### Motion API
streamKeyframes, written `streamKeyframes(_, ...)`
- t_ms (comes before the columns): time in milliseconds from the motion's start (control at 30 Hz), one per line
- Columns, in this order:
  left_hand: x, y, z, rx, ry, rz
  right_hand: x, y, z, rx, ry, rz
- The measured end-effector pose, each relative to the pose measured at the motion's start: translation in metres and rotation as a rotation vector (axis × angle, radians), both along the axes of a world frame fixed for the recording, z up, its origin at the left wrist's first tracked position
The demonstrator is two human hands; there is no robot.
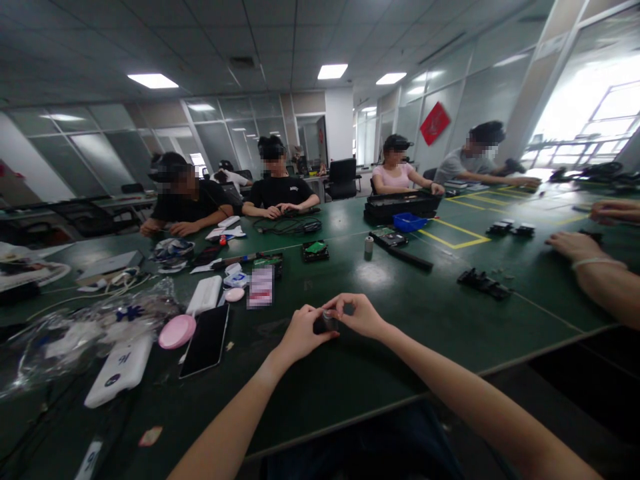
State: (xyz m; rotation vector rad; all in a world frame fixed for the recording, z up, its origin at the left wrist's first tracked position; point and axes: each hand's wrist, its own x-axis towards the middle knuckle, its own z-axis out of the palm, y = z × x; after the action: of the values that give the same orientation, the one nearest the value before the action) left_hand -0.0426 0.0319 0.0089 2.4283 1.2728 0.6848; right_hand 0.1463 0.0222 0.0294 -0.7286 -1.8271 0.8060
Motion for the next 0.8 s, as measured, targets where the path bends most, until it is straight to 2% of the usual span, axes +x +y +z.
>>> streamKeyframes(133,0.000,0.001,0.001,-0.003,0.008,-0.010,0.002,-0.001,0.001,0.062,-0.050,-0.043)
streamKeyframes(367,-0.002,0.003,-0.003,0.009,0.011,-0.015,0.001,-0.005,0.005,0.031,-0.064,-0.051)
streamKeyframes(800,0.002,-0.002,0.002,0.088,0.047,-0.029,0.003,0.003,-0.005,-0.024,0.010,-0.059)
